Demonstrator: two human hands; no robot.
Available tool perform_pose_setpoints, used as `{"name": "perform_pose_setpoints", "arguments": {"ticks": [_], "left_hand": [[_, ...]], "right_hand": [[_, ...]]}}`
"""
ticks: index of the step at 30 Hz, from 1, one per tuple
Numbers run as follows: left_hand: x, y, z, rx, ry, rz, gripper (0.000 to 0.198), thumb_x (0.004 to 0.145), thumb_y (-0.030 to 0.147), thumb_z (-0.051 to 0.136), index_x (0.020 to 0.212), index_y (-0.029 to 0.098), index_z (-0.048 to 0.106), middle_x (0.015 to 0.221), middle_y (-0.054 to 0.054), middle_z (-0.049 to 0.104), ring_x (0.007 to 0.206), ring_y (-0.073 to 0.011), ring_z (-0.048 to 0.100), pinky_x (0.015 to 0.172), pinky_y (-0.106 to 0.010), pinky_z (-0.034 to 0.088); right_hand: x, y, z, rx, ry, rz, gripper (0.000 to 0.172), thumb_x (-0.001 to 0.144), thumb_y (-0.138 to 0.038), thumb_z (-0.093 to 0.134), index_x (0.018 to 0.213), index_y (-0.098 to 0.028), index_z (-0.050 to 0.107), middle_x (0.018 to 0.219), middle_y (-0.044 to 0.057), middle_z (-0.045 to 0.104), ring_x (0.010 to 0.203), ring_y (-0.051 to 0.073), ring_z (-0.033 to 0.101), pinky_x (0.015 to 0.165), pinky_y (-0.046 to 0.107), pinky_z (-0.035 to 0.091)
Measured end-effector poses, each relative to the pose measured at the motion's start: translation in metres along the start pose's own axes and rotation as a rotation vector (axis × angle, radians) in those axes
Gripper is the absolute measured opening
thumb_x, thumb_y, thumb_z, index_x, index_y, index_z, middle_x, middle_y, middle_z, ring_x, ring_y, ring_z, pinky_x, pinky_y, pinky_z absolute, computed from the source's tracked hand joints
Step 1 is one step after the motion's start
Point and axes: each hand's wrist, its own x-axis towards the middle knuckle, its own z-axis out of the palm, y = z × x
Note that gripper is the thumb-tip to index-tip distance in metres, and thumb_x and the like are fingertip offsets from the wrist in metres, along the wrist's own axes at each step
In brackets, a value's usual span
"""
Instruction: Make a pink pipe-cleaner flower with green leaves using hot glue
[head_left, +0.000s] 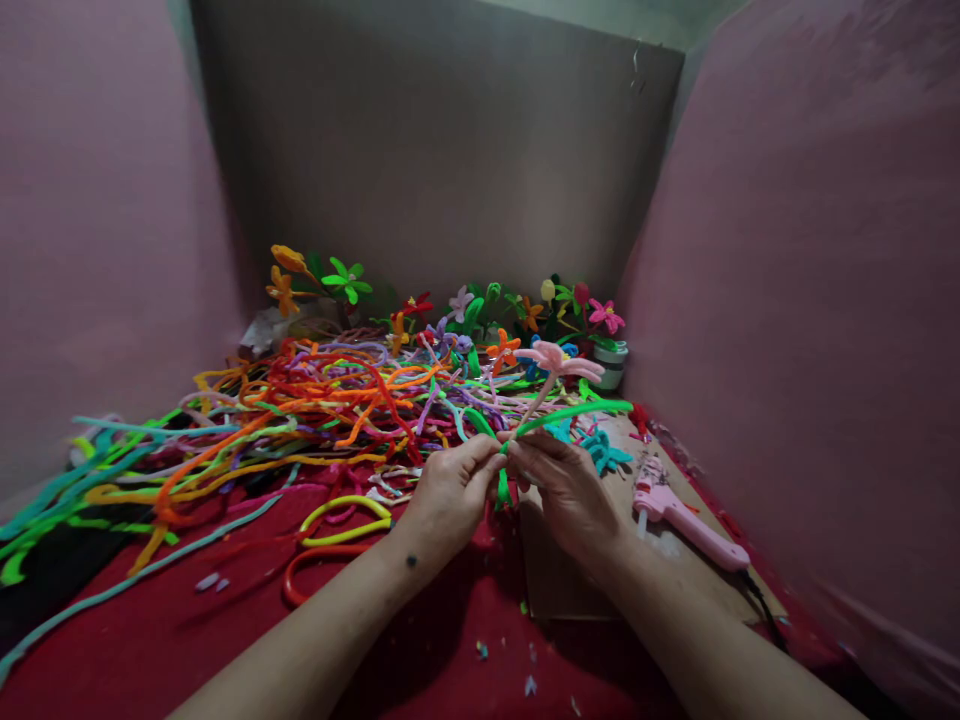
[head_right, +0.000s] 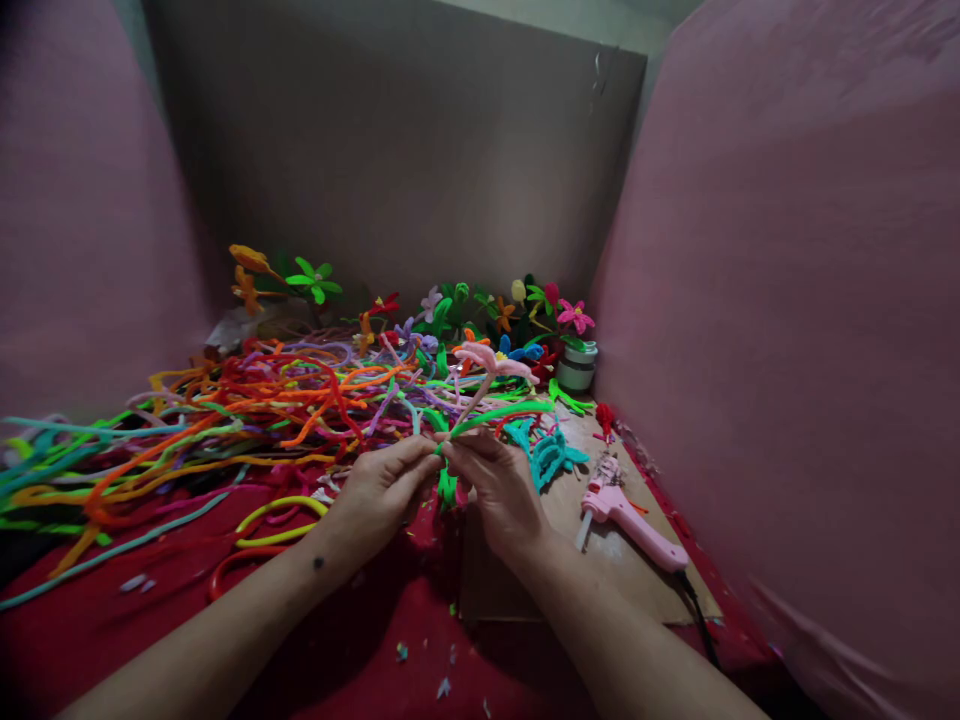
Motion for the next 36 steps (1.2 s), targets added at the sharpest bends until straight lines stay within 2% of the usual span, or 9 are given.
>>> {"name": "perform_pose_setpoints", "arguments": {"ticks": [4, 11, 15, 19, 22, 25, 27, 32, 36], "left_hand": [[0.003, 0.010, -0.003, -0.384, -0.119, -0.231, 0.019, 0.080, 0.029, 0.048, 0.067, 0.016, 0.053, 0.045, 0.006, 0.044, 0.034, -0.0046, 0.037, 0.036, -0.017, 0.026], [0.001, 0.004, -0.009, -0.966, -0.407, -0.335, 0.017, 0.081, 0.027, 0.052, 0.070, 0.014, 0.054, 0.042, 0.008, 0.038, 0.029, -0.0002, 0.021, 0.033, -0.014, 0.021], [0.001, 0.004, -0.014, -1.051, -0.548, -0.343, 0.014, 0.081, 0.026, 0.051, 0.073, 0.015, 0.053, 0.042, 0.010, 0.033, 0.028, -0.0006, 0.012, 0.031, -0.016, 0.018], [0.002, 0.011, -0.011, -0.647, -0.353, -0.252, 0.025, 0.084, 0.034, 0.044, 0.068, 0.016, 0.050, 0.047, 0.007, 0.039, 0.033, -0.0031, 0.027, 0.037, -0.018, 0.025], [0.000, 0.007, -0.005, -0.104, -0.083, -0.009, 0.023, 0.083, 0.032, 0.045, 0.066, 0.017, 0.050, 0.054, 0.003, 0.046, 0.046, -0.0080, 0.043, 0.049, -0.021, 0.032], [-0.003, -0.002, 0.000, 0.212, 0.040, 0.169, 0.014, 0.081, 0.027, 0.047, 0.072, 0.018, 0.054, 0.061, 0.002, 0.049, 0.055, -0.0100, 0.045, 0.056, -0.023, 0.032], [-0.003, -0.004, 0.001, 0.190, 0.058, 0.142, 0.019, 0.082, 0.026, 0.044, 0.068, 0.018, 0.053, 0.057, 0.003, 0.045, 0.051, -0.0090, 0.042, 0.053, -0.023, 0.031], [0.004, 0.007, -0.004, -0.304, -0.045, -0.191, 0.024, 0.080, 0.035, 0.048, 0.065, 0.017, 0.050, 0.044, 0.007, 0.041, 0.033, -0.0055, 0.036, 0.037, -0.019, 0.025], [0.005, 0.010, -0.006, -0.579, -0.117, -0.256, 0.026, 0.078, 0.035, 0.054, 0.063, 0.014, 0.051, 0.042, 0.007, 0.045, 0.030, -0.0029, 0.035, 0.034, -0.016, 0.021]], "right_hand": [[0.001, 0.003, -0.001, 0.122, -0.059, 0.075, 0.007, 0.068, -0.025, 0.069, 0.066, -0.019, 0.068, 0.061, -0.002, 0.059, 0.054, 0.009, 0.045, 0.053, 0.023, 0.035], [0.002, 0.001, -0.005, 0.284, -0.178, 0.139, 0.008, 0.064, -0.021, 0.072, 0.071, -0.020, 0.070, 0.058, -0.001, 0.061, 0.053, 0.010, 0.050, 0.054, 0.023, 0.038], [0.002, 0.000, -0.005, 0.262, -0.243, 0.118, 0.009, 0.063, -0.022, 0.072, 0.071, -0.018, 0.070, 0.061, 0.000, 0.062, 0.056, 0.011, 0.051, 0.058, 0.025, 0.039], [0.004, 0.000, -0.004, 0.166, -0.097, 0.035, 0.004, 0.063, -0.021, 0.072, 0.064, -0.018, 0.068, 0.061, -0.002, 0.058, 0.058, 0.010, 0.047, 0.058, 0.025, 0.036], [0.004, 0.002, -0.006, 0.048, -0.023, -0.013, 0.008, 0.065, -0.023, 0.069, 0.059, -0.018, 0.066, 0.059, -0.004, 0.053, 0.056, 0.010, 0.043, 0.053, 0.024, 0.032], [0.001, 0.002, -0.006, -0.092, -0.009, -0.055, 0.011, 0.069, -0.024, 0.066, 0.060, -0.019, 0.066, 0.064, -0.003, 0.054, 0.061, 0.011, 0.045, 0.059, 0.026, 0.034], [-0.001, 0.000, -0.004, -0.163, -0.019, -0.063, 0.010, 0.070, -0.026, 0.065, 0.063, -0.019, 0.067, 0.067, -0.002, 0.055, 0.065, 0.012, 0.046, 0.064, 0.027, 0.035], [-0.003, -0.006, 0.002, -0.147, -0.090, -0.047, 0.014, 0.078, -0.027, 0.057, 0.070, -0.021, 0.067, 0.066, -0.001, 0.056, 0.066, 0.014, 0.047, 0.065, 0.027, 0.037], [-0.002, -0.002, 0.001, -0.076, -0.074, -0.025, 0.013, 0.077, -0.024, 0.058, 0.066, -0.022, 0.066, 0.064, -0.002, 0.058, 0.063, 0.013, 0.048, 0.066, 0.027, 0.038]]}}
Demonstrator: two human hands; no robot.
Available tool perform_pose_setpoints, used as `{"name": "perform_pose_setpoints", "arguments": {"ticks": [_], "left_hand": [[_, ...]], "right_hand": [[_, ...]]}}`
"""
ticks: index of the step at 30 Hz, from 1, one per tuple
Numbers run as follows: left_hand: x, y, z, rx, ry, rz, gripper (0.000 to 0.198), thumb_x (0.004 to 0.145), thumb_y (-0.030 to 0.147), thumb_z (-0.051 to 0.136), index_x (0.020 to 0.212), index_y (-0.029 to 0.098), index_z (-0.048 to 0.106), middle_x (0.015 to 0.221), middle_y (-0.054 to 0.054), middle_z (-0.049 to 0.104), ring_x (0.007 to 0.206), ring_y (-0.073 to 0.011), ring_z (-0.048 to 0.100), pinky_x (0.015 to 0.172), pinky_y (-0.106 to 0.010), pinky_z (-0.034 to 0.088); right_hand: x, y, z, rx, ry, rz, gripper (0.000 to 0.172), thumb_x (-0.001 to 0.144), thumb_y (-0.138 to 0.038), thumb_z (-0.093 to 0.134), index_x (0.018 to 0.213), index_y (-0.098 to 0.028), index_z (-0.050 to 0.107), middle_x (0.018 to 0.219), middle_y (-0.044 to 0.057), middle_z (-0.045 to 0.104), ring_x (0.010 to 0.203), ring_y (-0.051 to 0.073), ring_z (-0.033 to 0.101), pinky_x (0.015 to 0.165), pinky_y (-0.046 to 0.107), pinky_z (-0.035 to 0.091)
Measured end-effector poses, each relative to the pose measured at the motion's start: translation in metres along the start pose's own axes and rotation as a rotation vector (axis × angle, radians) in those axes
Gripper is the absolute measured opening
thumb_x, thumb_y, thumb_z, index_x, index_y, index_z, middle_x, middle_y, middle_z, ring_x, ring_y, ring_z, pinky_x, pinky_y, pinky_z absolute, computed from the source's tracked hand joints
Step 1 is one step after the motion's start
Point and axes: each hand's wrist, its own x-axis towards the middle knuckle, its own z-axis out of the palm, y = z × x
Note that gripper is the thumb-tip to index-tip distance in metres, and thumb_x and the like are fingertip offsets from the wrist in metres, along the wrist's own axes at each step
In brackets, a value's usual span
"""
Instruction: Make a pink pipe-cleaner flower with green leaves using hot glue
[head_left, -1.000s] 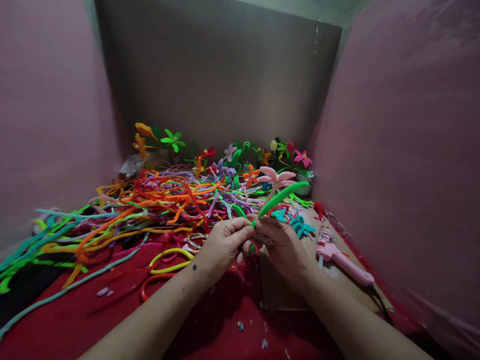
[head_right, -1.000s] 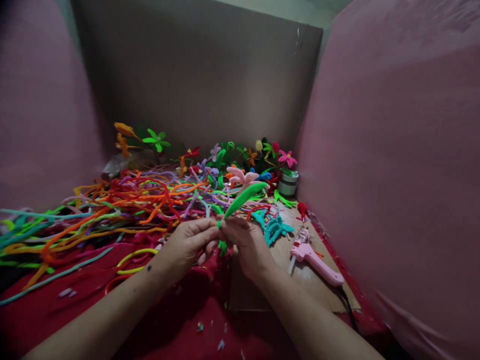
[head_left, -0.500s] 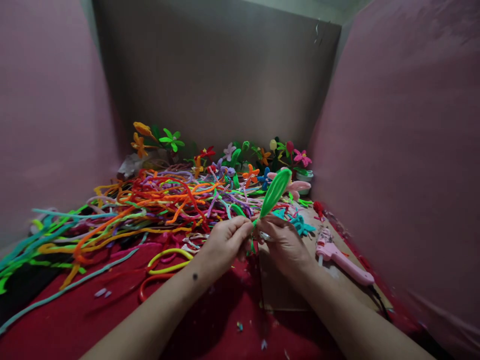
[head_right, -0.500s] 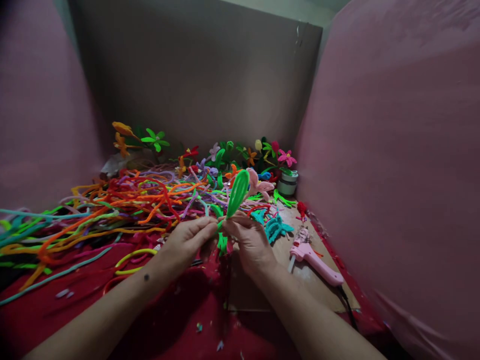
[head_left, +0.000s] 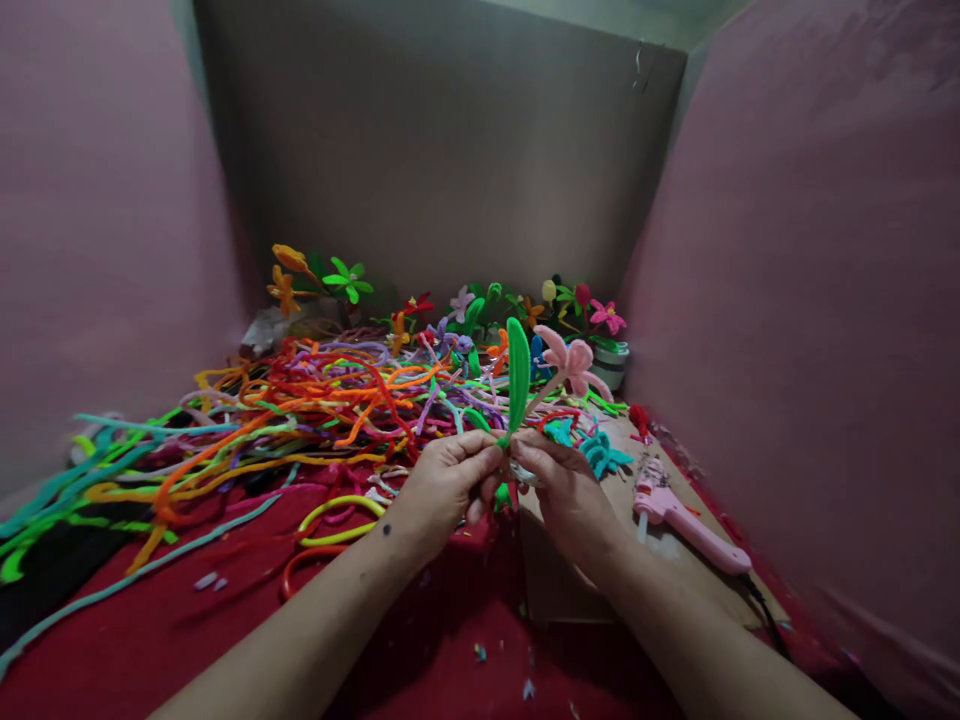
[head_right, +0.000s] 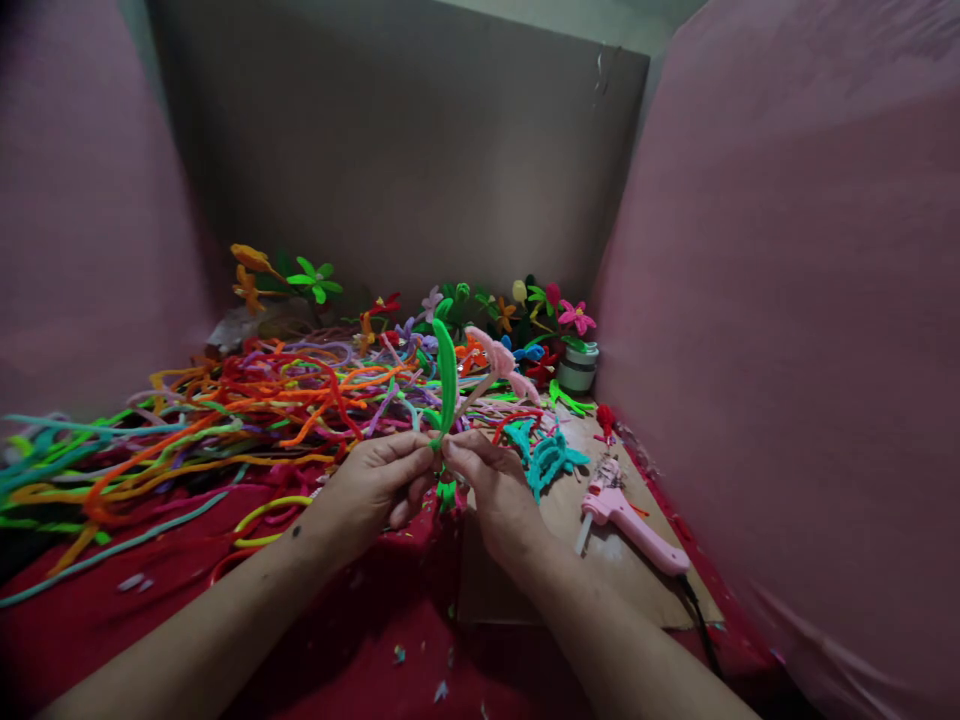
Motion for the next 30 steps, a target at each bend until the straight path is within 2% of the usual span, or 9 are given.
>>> {"name": "perform_pose_setpoints", "arguments": {"ticks": [4, 7, 9, 11, 13, 16, 23, 27, 30], "left_hand": [[-0.001, -0.003, -0.004, -0.277, -0.135, -0.124, 0.019, 0.078, 0.030, 0.056, 0.069, 0.014, 0.053, 0.043, 0.008, 0.044, 0.028, 0.0001, 0.027, 0.032, -0.013, 0.021], [-0.002, -0.005, -0.009, -0.448, -0.327, -0.184, 0.017, 0.081, 0.027, 0.053, 0.070, 0.013, 0.054, 0.040, 0.008, 0.041, 0.026, 0.0006, 0.018, 0.029, -0.013, 0.020], [-0.002, -0.006, -0.012, -0.509, -0.435, -0.193, 0.016, 0.081, 0.025, 0.052, 0.071, 0.013, 0.056, 0.037, 0.009, 0.037, 0.024, 0.0002, 0.013, 0.027, -0.013, 0.019], [-0.003, -0.006, -0.013, -0.504, -0.473, -0.187, 0.017, 0.081, 0.026, 0.052, 0.072, 0.013, 0.056, 0.036, 0.009, 0.037, 0.024, -0.0001, 0.014, 0.027, -0.014, 0.020], [-0.003, -0.004, -0.012, -0.419, -0.438, -0.175, 0.020, 0.081, 0.029, 0.051, 0.072, 0.013, 0.056, 0.038, 0.008, 0.039, 0.025, -0.0004, 0.019, 0.030, -0.014, 0.023], [-0.003, 0.000, -0.007, -0.130, -0.296, -0.109, 0.025, 0.082, 0.035, 0.049, 0.073, 0.013, 0.055, 0.045, 0.005, 0.048, 0.030, -0.0025, 0.033, 0.036, -0.016, 0.028], [-0.001, -0.015, 0.003, 0.663, 0.084, 0.307, 0.017, 0.083, 0.031, 0.044, 0.076, 0.019, 0.054, 0.063, 0.001, 0.054, 0.058, -0.0124, 0.050, 0.057, -0.023, 0.038], [-0.002, -0.023, 0.000, 0.908, 0.156, 0.433, 0.013, 0.083, 0.023, 0.042, 0.086, 0.021, 0.055, 0.077, -0.003, 0.059, 0.070, -0.0149, 0.054, 0.068, -0.026, 0.039], [-0.003, -0.022, -0.001, 0.915, 0.152, 0.466, 0.016, 0.084, 0.024, 0.040, 0.079, 0.019, 0.054, 0.070, -0.001, 0.056, 0.063, -0.0131, 0.051, 0.063, -0.024, 0.038]], "right_hand": [[0.001, 0.003, -0.002, 0.062, -0.024, -0.023, 0.010, 0.074, -0.022, 0.061, 0.067, -0.022, 0.068, 0.065, -0.003, 0.060, 0.067, 0.014, 0.052, 0.072, 0.028, 0.039], [0.001, 0.003, -0.002, 0.148, -0.091, 0.004, 0.007, 0.072, -0.023, 0.064, 0.071, -0.024, 0.071, 0.063, -0.003, 0.063, 0.069, 0.014, 0.055, 0.075, 0.029, 0.040], [0.001, 0.002, -0.001, 0.185, -0.135, 0.045, 0.009, 0.071, -0.026, 0.066, 0.077, -0.024, 0.072, 0.064, -0.002, 0.065, 0.071, 0.016, 0.058, 0.074, 0.030, 0.041], [0.000, 0.002, 0.000, 0.190, -0.159, 0.064, 0.010, 0.069, -0.027, 0.067, 0.078, -0.023, 0.072, 0.069, -0.001, 0.066, 0.073, 0.017, 0.058, 0.073, 0.031, 0.042], [0.000, 0.002, 0.001, 0.200, -0.118, 0.043, 0.007, 0.067, -0.024, 0.069, 0.073, -0.023, 0.071, 0.072, -0.001, 0.066, 0.072, 0.016, 0.058, 0.073, 0.030, 0.043], [0.000, 0.005, -0.001, 0.194, -0.010, 0.029, 0.003, 0.065, -0.023, 0.070, 0.068, -0.021, 0.070, 0.069, -0.001, 0.064, 0.068, 0.015, 0.055, 0.070, 0.030, 0.044], [0.003, 0.014, -0.007, 0.000, 0.157, -0.014, 0.003, 0.065, -0.024, 0.069, 0.068, -0.022, 0.069, 0.073, -0.001, 0.057, 0.071, 0.014, 0.049, 0.068, 0.026, 0.041], [0.001, 0.010, -0.005, -0.094, 0.125, -0.064, 0.006, 0.069, -0.020, 0.064, 0.066, -0.023, 0.068, 0.073, -0.001, 0.054, 0.072, 0.014, 0.046, 0.072, 0.026, 0.038], [-0.002, 0.003, 0.000, -0.100, 0.147, -0.067, 0.008, 0.070, -0.020, 0.063, 0.062, -0.022, 0.066, 0.068, -0.001, 0.054, 0.071, 0.015, 0.047, 0.074, 0.027, 0.038]]}}
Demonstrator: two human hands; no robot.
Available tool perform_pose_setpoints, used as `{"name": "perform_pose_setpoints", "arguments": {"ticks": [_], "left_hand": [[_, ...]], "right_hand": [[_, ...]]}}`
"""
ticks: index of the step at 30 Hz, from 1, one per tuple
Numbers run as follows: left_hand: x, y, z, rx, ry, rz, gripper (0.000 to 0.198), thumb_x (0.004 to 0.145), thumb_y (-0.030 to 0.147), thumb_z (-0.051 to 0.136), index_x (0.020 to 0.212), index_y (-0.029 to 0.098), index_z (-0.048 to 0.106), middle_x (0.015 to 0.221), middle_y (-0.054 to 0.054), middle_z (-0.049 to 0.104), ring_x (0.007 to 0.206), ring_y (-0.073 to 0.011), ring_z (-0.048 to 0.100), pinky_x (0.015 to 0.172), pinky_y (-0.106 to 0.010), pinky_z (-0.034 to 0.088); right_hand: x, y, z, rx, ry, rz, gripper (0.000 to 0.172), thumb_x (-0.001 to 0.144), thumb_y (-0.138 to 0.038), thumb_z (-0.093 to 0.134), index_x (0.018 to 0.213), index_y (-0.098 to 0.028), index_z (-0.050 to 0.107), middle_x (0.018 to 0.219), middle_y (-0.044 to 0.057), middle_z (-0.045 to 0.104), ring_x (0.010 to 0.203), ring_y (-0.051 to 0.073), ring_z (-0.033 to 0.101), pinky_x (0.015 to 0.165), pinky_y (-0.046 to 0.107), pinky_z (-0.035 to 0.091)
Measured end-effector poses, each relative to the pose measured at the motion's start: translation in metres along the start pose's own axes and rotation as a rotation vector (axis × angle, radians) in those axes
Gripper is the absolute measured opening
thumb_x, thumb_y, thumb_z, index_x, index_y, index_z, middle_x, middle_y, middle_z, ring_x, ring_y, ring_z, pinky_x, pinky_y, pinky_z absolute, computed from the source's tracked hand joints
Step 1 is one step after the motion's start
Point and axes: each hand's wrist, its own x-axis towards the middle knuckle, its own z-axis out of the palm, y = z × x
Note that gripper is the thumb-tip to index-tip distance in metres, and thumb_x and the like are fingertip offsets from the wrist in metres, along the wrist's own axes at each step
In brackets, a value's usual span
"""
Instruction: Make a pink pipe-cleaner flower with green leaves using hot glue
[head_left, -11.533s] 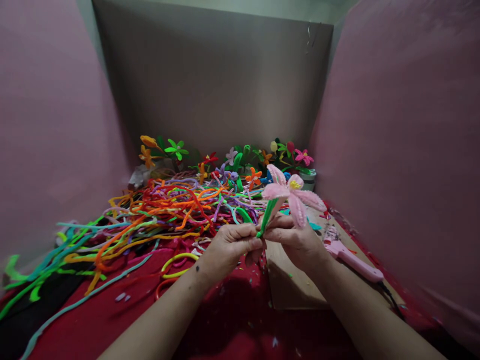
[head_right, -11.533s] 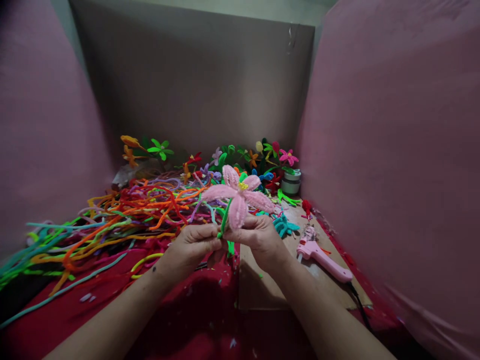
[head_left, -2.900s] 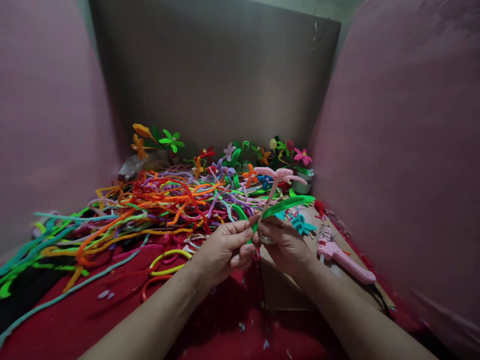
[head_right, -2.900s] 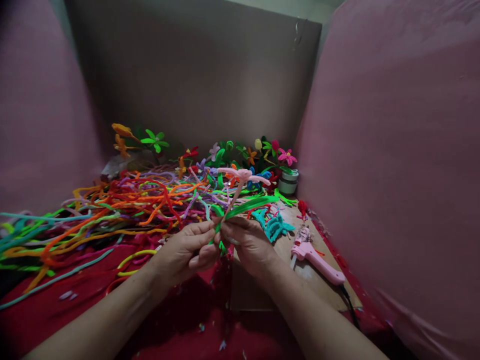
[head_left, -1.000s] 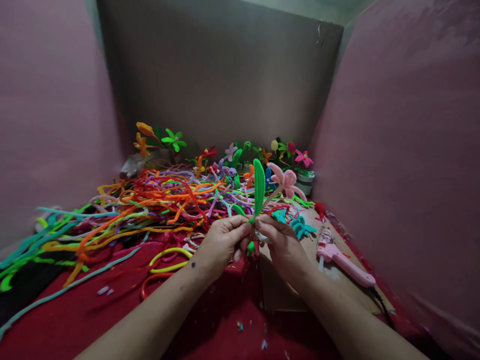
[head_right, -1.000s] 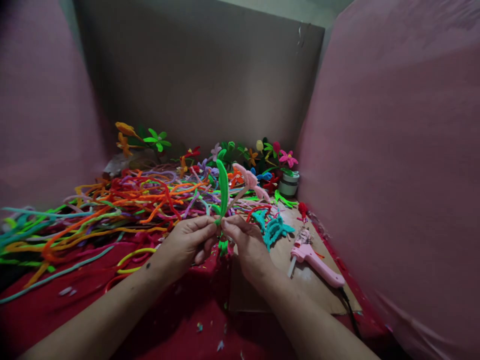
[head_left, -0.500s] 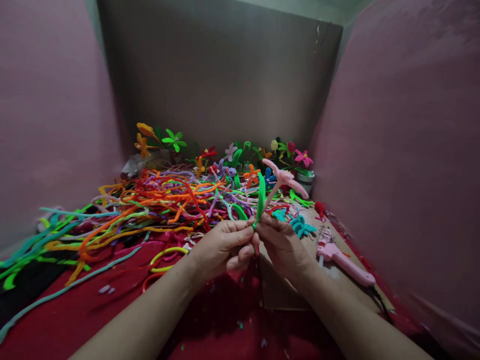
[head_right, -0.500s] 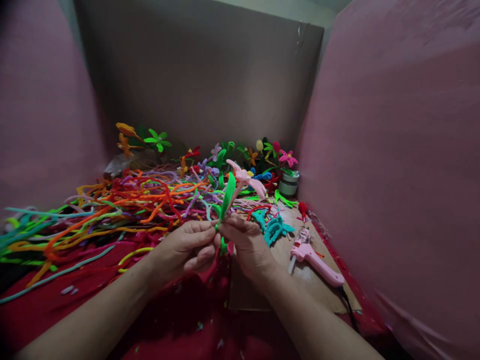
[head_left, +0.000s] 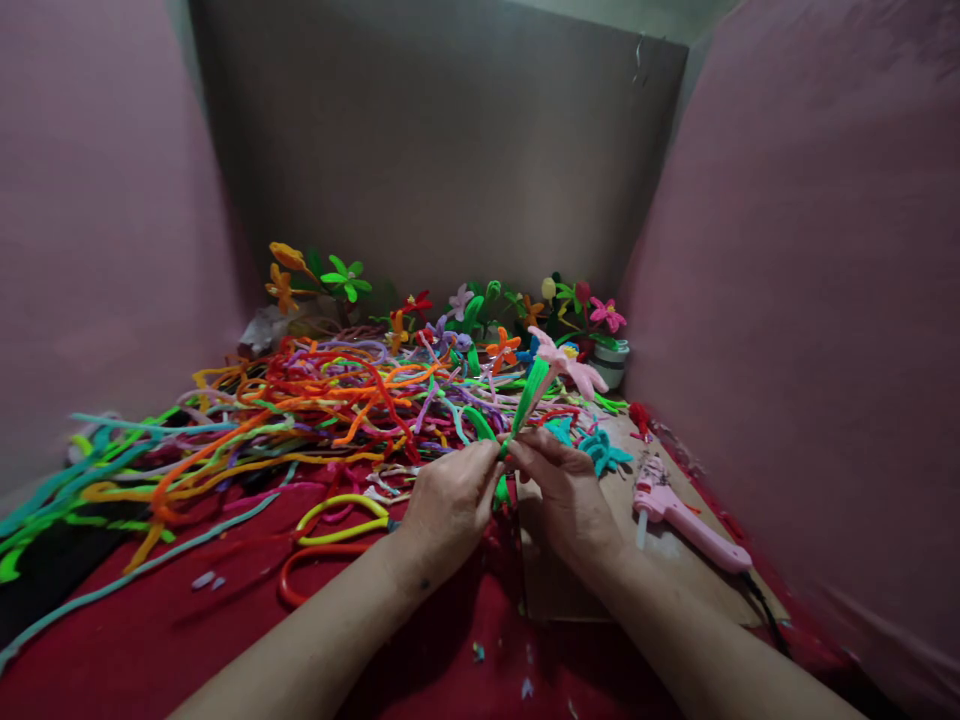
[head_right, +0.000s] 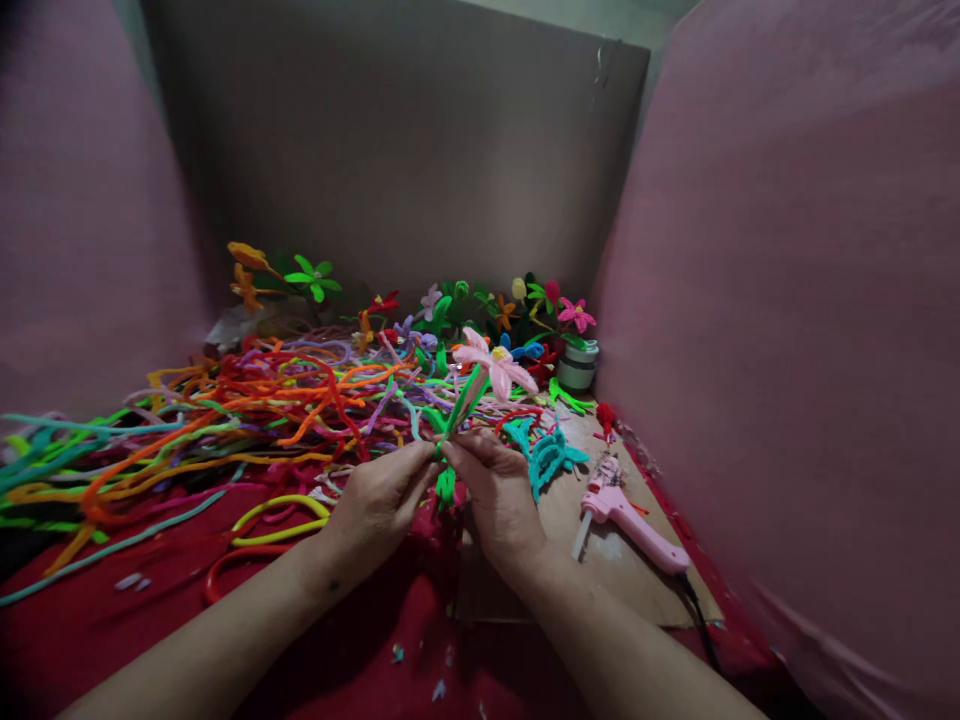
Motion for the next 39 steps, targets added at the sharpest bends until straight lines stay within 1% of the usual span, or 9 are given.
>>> {"name": "perform_pose_setpoints", "arguments": {"ticks": [7, 13, 17, 21, 27, 30, 33, 36, 39], "left_hand": [[0.009, 0.010, -0.010, -0.549, -0.104, -0.267, 0.025, 0.081, 0.027, 0.047, 0.059, 0.017, 0.050, 0.048, 0.005, 0.045, 0.044, -0.0079, 0.044, 0.049, -0.021, 0.036], [0.010, 0.008, -0.012, -0.780, -0.182, -0.396, 0.017, 0.078, 0.028, 0.052, 0.069, 0.015, 0.058, 0.050, 0.005, 0.049, 0.039, -0.0061, 0.044, 0.042, -0.019, 0.036], [0.010, 0.006, -0.011, -0.907, -0.230, -0.424, 0.020, 0.078, 0.029, 0.054, 0.064, 0.014, 0.056, 0.047, 0.004, 0.051, 0.036, -0.0044, 0.043, 0.038, -0.016, 0.030], [0.009, 0.005, -0.012, -1.104, -0.282, -0.470, 0.022, 0.078, 0.029, 0.056, 0.063, 0.014, 0.052, 0.045, 0.005, 0.050, 0.033, -0.0027, 0.039, 0.036, -0.015, 0.025], [0.008, 0.005, -0.012, -1.340, -0.405, -0.507, 0.016, 0.080, 0.026, 0.054, 0.070, 0.013, 0.054, 0.045, 0.007, 0.045, 0.029, -0.0007, 0.031, 0.036, -0.016, 0.027], [0.010, 0.006, -0.013, -1.264, -0.409, -0.488, 0.017, 0.080, 0.027, 0.052, 0.070, 0.014, 0.053, 0.045, 0.007, 0.045, 0.030, -0.0009, 0.031, 0.037, -0.016, 0.028], [0.011, 0.008, -0.014, -0.934, -0.354, -0.428, 0.022, 0.082, 0.030, 0.048, 0.067, 0.015, 0.052, 0.048, 0.005, 0.049, 0.034, -0.0041, 0.039, 0.039, -0.018, 0.030], [0.008, 0.009, -0.010, -0.412, -0.152, -0.242, 0.021, 0.083, 0.030, 0.046, 0.069, 0.016, 0.054, 0.056, 0.002, 0.053, 0.049, -0.0097, 0.050, 0.049, -0.021, 0.037], [0.002, 0.006, -0.004, -0.032, -0.003, -0.049, 0.015, 0.083, 0.030, 0.047, 0.084, 0.018, 0.056, 0.070, -0.001, 0.058, 0.064, -0.0135, 0.055, 0.061, -0.024, 0.039]], "right_hand": [[-0.004, -0.010, 0.000, 0.045, -0.121, 0.016, 0.016, 0.076, -0.024, 0.058, 0.060, -0.021, 0.061, 0.065, -0.003, 0.051, 0.065, 0.013, 0.044, 0.069, 0.026, 0.037], [-0.003, -0.009, -0.001, 0.042, -0.145, -0.023, 0.017, 0.078, -0.022, 0.055, 0.063, -0.020, 0.063, 0.066, -0.001, 0.053, 0.068, 0.014, 0.046, 0.072, 0.028, 0.037], [0.000, -0.007, -0.001, 0.102, -0.144, 0.014, 0.015, 0.075, -0.021, 0.059, 0.061, -0.019, 0.066, 0.063, -0.001, 0.056, 0.067, 0.015, 0.049, 0.076, 0.030, 0.040], [0.002, -0.004, -0.003, 0.233, -0.155, 0.077, 0.009, 0.071, -0.021, 0.064, 0.076, -0.021, 0.071, 0.071, 0.000, 0.065, 0.072, 0.016, 0.055, 0.079, 0.032, 0.041], [0.005, 0.000, -0.004, 0.300, -0.136, 0.107, 0.015, 0.064, -0.015, 0.070, 0.076, -0.023, 0.073, 0.070, 0.000, 0.068, 0.074, 0.017, 0.058, 0.078, 0.032, 0.042], [0.005, 0.000, -0.004, 0.248, -0.109, 0.046, 0.015, 0.065, -0.015, 0.069, 0.077, -0.023, 0.073, 0.071, -0.001, 0.068, 0.075, 0.016, 0.057, 0.078, 0.032, 0.042], [0.004, -0.001, -0.003, 0.214, -0.079, 0.039, 0.012, 0.066, -0.015, 0.067, 0.074, -0.022, 0.073, 0.071, -0.002, 0.066, 0.073, 0.015, 0.054, 0.075, 0.030, 0.041], [0.004, 0.001, -0.003, 0.184, 0.002, 0.030, 0.009, 0.064, -0.014, 0.068, 0.067, -0.021, 0.072, 0.067, -0.003, 0.063, 0.070, 0.013, 0.052, 0.074, 0.028, 0.040], [0.004, 0.004, -0.002, 0.183, 0.035, 0.023, 0.008, 0.063, -0.015, 0.069, 0.067, -0.022, 0.071, 0.070, -0.003, 0.063, 0.071, 0.013, 0.052, 0.074, 0.028, 0.040]]}}
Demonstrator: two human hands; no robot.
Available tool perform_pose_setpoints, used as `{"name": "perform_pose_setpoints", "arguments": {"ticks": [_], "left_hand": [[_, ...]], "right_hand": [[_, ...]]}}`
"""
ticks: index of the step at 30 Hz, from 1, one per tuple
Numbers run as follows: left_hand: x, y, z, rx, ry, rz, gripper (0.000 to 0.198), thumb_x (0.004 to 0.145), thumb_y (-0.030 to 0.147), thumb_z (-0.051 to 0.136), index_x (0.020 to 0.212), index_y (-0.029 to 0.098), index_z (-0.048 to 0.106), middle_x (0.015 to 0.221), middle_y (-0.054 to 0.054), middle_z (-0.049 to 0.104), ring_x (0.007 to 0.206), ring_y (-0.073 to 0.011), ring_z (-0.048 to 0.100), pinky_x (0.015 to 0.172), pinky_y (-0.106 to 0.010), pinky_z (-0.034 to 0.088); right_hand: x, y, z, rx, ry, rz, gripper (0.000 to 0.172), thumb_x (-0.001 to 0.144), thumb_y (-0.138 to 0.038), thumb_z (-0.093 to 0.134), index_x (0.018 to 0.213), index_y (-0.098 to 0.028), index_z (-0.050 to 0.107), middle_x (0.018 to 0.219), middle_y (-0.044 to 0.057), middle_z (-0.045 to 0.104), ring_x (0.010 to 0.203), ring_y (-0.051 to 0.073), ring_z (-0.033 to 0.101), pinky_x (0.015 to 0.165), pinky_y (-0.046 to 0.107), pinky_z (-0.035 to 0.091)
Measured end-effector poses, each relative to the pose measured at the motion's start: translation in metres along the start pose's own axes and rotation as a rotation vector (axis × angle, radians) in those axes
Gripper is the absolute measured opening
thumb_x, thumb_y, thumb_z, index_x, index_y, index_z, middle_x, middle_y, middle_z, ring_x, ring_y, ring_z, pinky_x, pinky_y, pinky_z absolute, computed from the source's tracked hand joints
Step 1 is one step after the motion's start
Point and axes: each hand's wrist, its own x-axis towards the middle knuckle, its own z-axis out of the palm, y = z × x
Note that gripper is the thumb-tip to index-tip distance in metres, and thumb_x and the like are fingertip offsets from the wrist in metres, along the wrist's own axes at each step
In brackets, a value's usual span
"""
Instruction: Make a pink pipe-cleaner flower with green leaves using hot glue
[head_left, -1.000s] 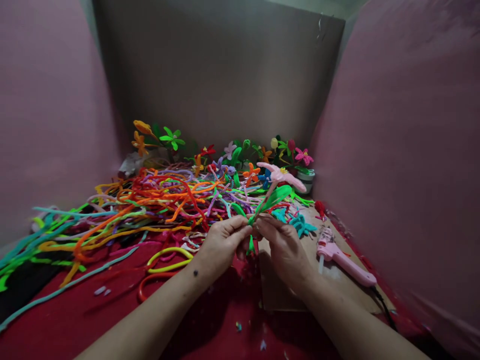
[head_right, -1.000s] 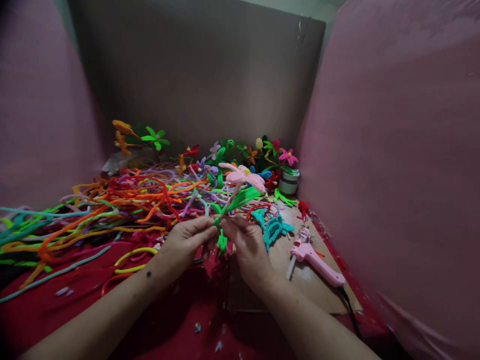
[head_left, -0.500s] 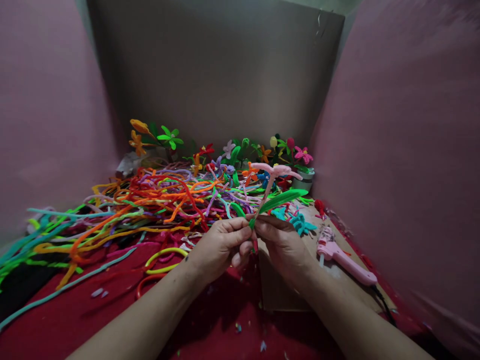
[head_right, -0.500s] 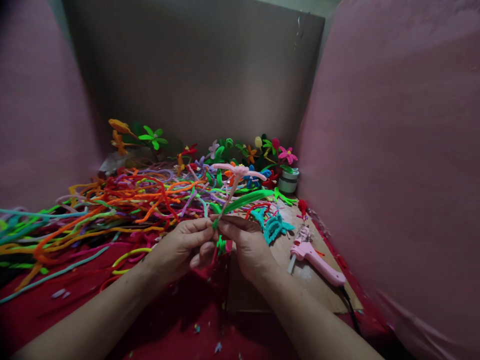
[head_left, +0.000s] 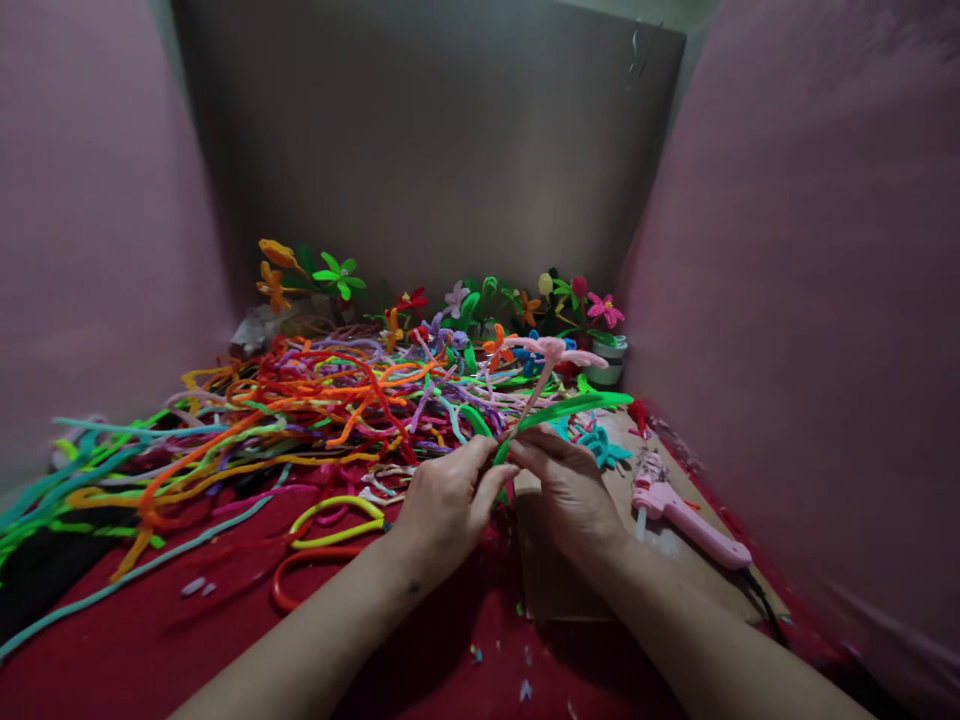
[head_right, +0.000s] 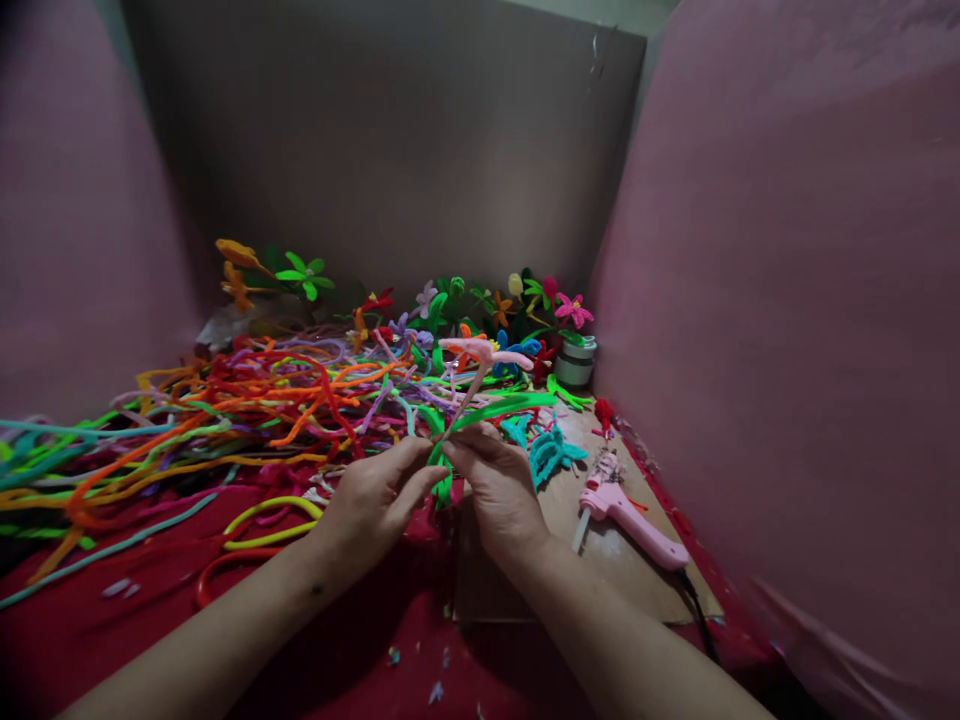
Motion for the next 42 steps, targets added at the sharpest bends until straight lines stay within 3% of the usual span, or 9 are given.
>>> {"name": "perform_pose_setpoints", "arguments": {"ticks": [3, 6, 10, 15, 21, 26, 34, 39, 42], "left_hand": [[-0.004, -0.005, 0.004, 0.145, 0.008, 0.078, 0.016, 0.085, 0.028, 0.043, 0.085, 0.017, 0.055, 0.070, -0.002, 0.057, 0.063, -0.0129, 0.053, 0.062, -0.025, 0.038], [-0.003, -0.007, 0.004, 0.119, 0.020, 0.070, 0.020, 0.086, 0.025, 0.038, 0.079, 0.017, 0.055, 0.064, 0.001, 0.052, 0.056, -0.0106, 0.048, 0.057, -0.023, 0.036], [0.003, 0.000, -0.001, -0.175, 0.001, -0.116, 0.021, 0.084, 0.028, 0.043, 0.073, 0.017, 0.057, 0.053, 0.005, 0.044, 0.046, -0.0078, 0.041, 0.049, -0.021, 0.034], [0.008, 0.006, -0.004, -0.633, -0.118, -0.392, 0.018, 0.078, 0.031, 0.049, 0.071, 0.016, 0.055, 0.045, 0.007, 0.043, 0.034, -0.0052, 0.038, 0.037, -0.018, 0.029], [0.007, 0.000, -0.005, -0.935, -0.215, -0.452, 0.020, 0.079, 0.030, 0.053, 0.066, 0.015, 0.051, 0.047, 0.006, 0.047, 0.032, -0.0018, 0.036, 0.034, -0.014, 0.026], [0.009, -0.002, -0.010, -1.179, -0.352, -0.464, 0.016, 0.081, 0.027, 0.053, 0.070, 0.014, 0.052, 0.043, 0.009, 0.040, 0.029, -0.0006, 0.025, 0.035, -0.017, 0.038], [0.010, -0.010, -0.014, -1.254, -0.477, -0.478, 0.016, 0.081, 0.026, 0.052, 0.076, 0.012, 0.058, 0.043, 0.008, 0.040, 0.027, 0.0004, 0.020, 0.031, -0.017, 0.040], [0.009, -0.009, -0.017, -1.285, -0.550, -0.483, 0.017, 0.080, 0.027, 0.054, 0.075, 0.012, 0.059, 0.044, 0.009, 0.039, 0.027, 0.0007, 0.019, 0.031, -0.017, 0.039], [0.009, -0.004, -0.018, -1.134, -0.508, -0.465, 0.021, 0.081, 0.031, 0.053, 0.073, 0.012, 0.058, 0.045, 0.007, 0.044, 0.028, -0.0006, 0.031, 0.034, -0.015, 0.036]], "right_hand": [[-0.001, 0.002, 0.000, -0.022, -0.006, 0.009, 0.008, 0.062, -0.016, 0.070, 0.068, -0.022, 0.072, 0.072, -0.002, 0.063, 0.073, 0.014, 0.053, 0.075, 0.029, 0.040], [-0.001, 0.002, 0.000, -0.080, -0.016, 0.029, 0.007, 0.064, -0.018, 0.070, 0.069, -0.022, 0.072, 0.069, -0.002, 0.063, 0.075, 0.015, 0.054, 0.079, 0.031, 0.039], [-0.001, 0.001, 0.002, -0.103, -0.054, 0.039, 0.007, 0.068, -0.022, 0.068, 0.073, -0.022, 0.072, 0.073, -0.001, 0.065, 0.078, 0.016, 0.055, 0.079, 0.032, 0.039], [-0.003, -0.004, 0.005, -0.080, -0.049, 0.050, 0.002, 0.065, -0.023, 0.069, 0.067, -0.022, 0.069, 0.071, -0.002, 0.063, 0.073, 0.014, 0.054, 0.074, 0.028, 0.040], [-0.001, -0.002, 0.002, 0.064, -0.101, 0.113, 0.005, 0.065, -0.022, 0.070, 0.063, -0.019, 0.066, 0.065, -0.003, 0.059, 0.068, 0.012, 0.053, 0.072, 0.027, 0.041], [0.003, 0.003, -0.004, 0.146, -0.186, 0.177, 0.007, 0.066, -0.018, 0.070, 0.072, -0.021, 0.070, 0.067, -0.002, 0.065, 0.068, 0.012, 0.057, 0.072, 0.026, 0.043], [0.005, -0.005, -0.004, 0.166, -0.301, 0.294, 0.015, 0.064, -0.021, 0.072, 0.079, -0.018, 0.072, 0.060, -0.001, 0.065, 0.058, 0.012, 0.057, 0.066, 0.027, 0.044], [0.004, -0.003, -0.003, 0.134, -0.293, 0.173, 0.013, 0.063, -0.018, 0.071, 0.076, -0.019, 0.072, 0.079, 0.003, 0.069, 0.075, 0.017, 0.060, 0.077, 0.031, 0.043], [0.004, -0.002, -0.004, 0.088, -0.215, 0.117, 0.008, 0.063, -0.017, 0.071, 0.070, -0.020, 0.072, 0.084, 0.003, 0.069, 0.085, 0.019, 0.060, 0.082, 0.032, 0.041]]}}
